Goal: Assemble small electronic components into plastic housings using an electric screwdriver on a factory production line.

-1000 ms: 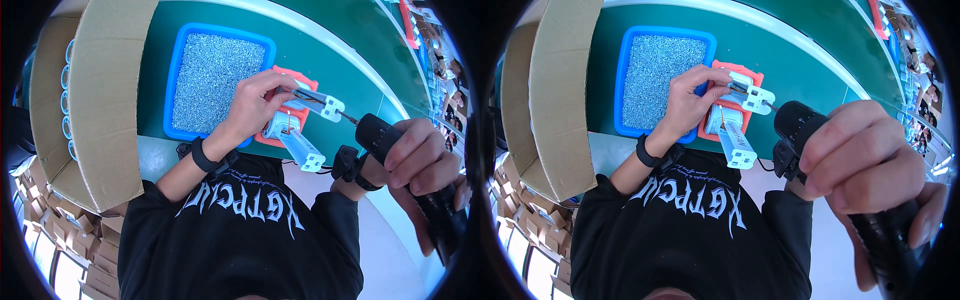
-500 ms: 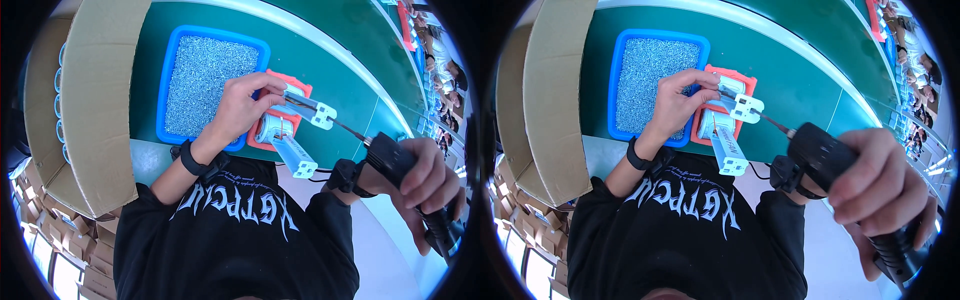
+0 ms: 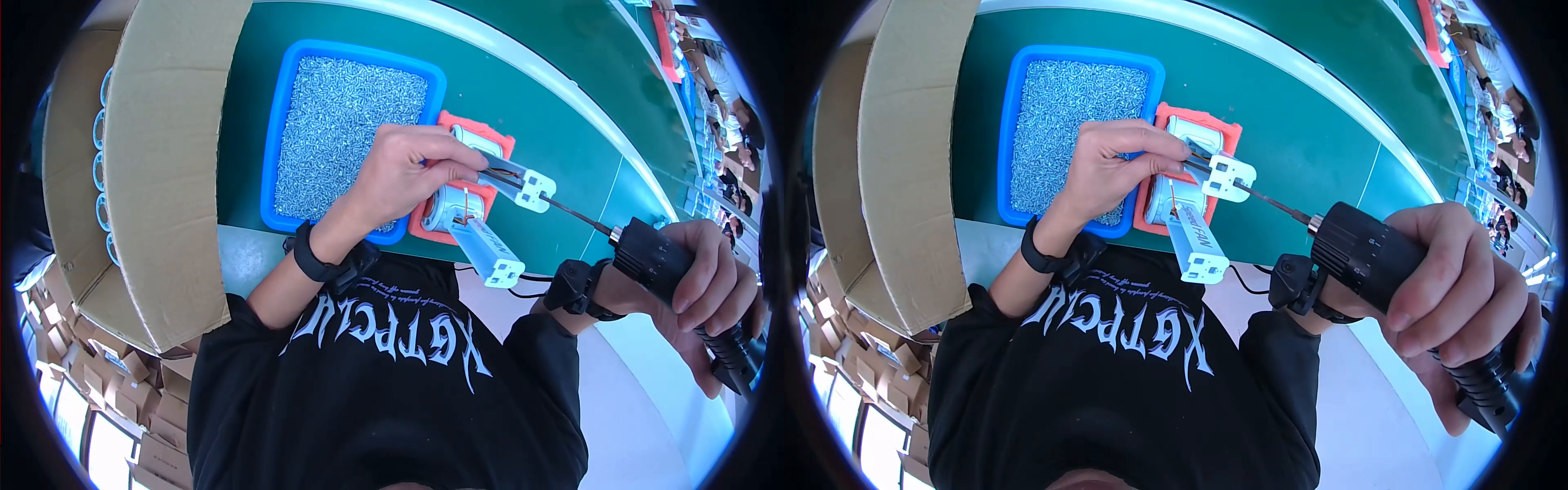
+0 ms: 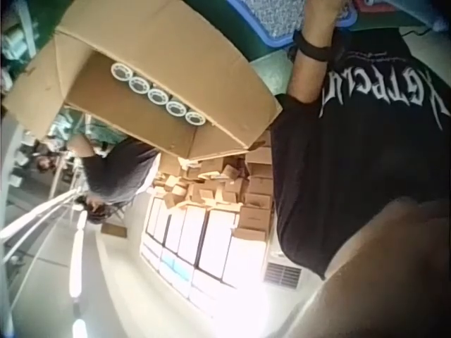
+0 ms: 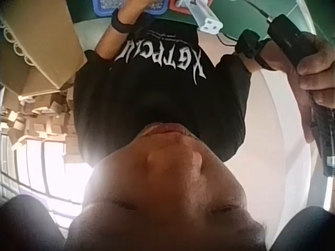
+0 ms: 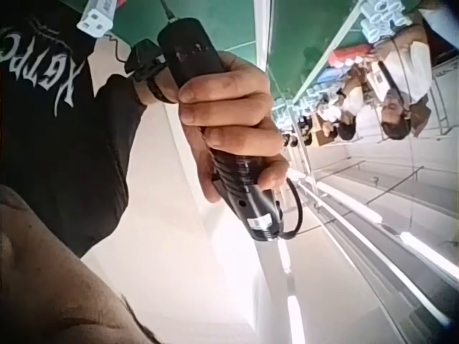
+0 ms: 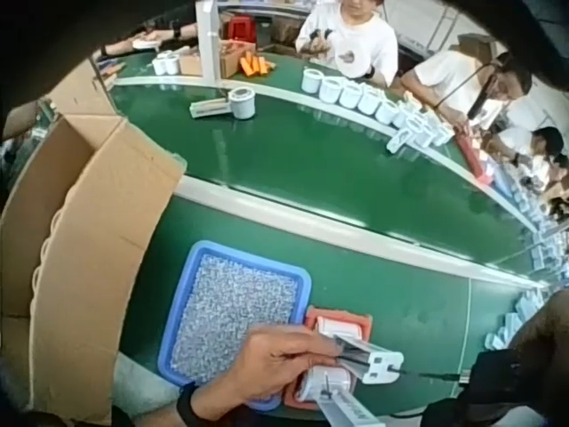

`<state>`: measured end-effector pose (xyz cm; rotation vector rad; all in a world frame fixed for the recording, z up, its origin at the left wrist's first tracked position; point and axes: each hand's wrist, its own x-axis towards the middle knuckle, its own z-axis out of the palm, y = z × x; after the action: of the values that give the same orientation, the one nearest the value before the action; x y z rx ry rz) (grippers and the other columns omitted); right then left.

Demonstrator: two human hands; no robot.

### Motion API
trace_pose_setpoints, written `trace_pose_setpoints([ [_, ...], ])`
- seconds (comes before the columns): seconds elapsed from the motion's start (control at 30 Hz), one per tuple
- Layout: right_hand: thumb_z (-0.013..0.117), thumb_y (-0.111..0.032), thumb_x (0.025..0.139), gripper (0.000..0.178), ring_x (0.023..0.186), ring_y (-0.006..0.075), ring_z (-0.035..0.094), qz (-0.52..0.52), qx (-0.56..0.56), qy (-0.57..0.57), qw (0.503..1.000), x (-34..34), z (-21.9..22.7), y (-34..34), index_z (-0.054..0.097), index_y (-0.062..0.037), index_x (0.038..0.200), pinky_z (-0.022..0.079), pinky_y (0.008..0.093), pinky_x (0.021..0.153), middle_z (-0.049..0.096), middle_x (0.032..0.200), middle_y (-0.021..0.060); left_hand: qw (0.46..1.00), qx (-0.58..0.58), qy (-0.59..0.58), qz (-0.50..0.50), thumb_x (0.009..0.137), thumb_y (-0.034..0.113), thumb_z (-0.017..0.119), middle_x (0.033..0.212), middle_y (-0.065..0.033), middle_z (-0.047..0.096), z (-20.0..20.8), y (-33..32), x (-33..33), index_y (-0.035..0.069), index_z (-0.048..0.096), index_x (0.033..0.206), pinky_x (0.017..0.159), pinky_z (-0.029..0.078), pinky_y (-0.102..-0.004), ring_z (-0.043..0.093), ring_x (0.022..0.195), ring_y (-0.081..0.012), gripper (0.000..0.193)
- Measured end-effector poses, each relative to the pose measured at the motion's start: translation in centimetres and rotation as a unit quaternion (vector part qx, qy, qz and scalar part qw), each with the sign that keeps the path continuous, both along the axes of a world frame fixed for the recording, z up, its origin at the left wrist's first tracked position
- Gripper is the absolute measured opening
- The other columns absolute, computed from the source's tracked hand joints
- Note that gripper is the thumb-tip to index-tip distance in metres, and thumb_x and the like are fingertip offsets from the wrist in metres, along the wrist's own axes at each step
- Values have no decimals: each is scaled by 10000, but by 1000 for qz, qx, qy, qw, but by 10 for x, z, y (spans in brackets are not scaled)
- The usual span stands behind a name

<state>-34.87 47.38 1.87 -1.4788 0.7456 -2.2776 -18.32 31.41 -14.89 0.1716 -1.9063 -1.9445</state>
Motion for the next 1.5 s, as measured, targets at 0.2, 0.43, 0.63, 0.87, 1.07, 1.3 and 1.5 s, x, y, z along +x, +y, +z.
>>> trace_pose_setpoints([
  [0.2, 791, -502, 642, 532, 449, 114, 597, -3, 6, -23, 1000, -3, 3, 10, 587, -100, 925, 550, 228, 442, 604, 664, 18, 999, 39, 14, -6, 727, -83, 622, 793, -97, 694, -3, 4, 0, 5, 702, 850, 607, 532, -254, 673, 683, -171, 170],
  [0.43, 809, -418, 668, 493, 436, 125, 587, 0, -11, -27, 1000, 5, 2, -1, 575, -83, 944, 549, 243, 413, 600, 668, 32, 993, -100, 62, -3, 768, -95, 580, 863, -118, 699, 2, 1, -1, 14, 701, 901, 663, 559, -294, 689, 780, -215, 210],
  [0.63, 802, -361, 700, 444, 468, 141, 603, 17, -6, 5, 1000, 7, 5, -1, 574, -74, 950, 558, 258, 429, 600, 687, 41, 983, -156, 90, 39, 790, -82, 572, 890, -131, 697, 11, -1, 2, 25, 694, 932, 693, 564, -306, 693, 821, -258, 216],
  [0.87, 790, -557, 627, 586, 468, 106, 607, 42, 38, 41, 998, 17, -1, -11, 587, -118, 958, 549, 216, 466, 602, 663, 6, 975, -220, 1, 18, 752, -11, 659, 1067, -103, 654, 4, -9, 4, 62, 658, 1041, 853, 519, -369, 609, 1060, -289, 298],
  [1.07, 768, -169, 747, 456, 544, 202, 628, 96, 95, 98, 986, 22, 2, -17, 506, -40, 1097, 576, 315, 453, 577, 751, 100, 976, -218, -14, 3, 693, 41, 707, 1115, -77, 604, 5, 5, 3, 66, 601, 1076, 867, 482, -398, 574, 1057, -311, 398],
  [1.3, 816, -469, 650, 566, 488, 135, 620, 95, 80, 94, 988, 21, -4, -22, 578, -104, 1011, 535, 219, 446, 596, 686, 36, 981, -182, -62, -5, 658, 9, 735, 1128, -76, 603, 2, 9, 1, 103, 628, 1085, 797, 542, -347, 611, 1005, -274, 450],
  [1.5, 809, -464, 662, 563, 499, 140, 624, 117, 78, 125, 982, 16, -5, -23, 572, -106, 1027, 536, 219, 450, 594, 696, 39, 981, -181, -65, 11, 652, -1, 734, 1105, -72, 608, 2, 12, 1, 105, 637, 1064, 747, 556, -325, 619, 977, -258, 437],
])
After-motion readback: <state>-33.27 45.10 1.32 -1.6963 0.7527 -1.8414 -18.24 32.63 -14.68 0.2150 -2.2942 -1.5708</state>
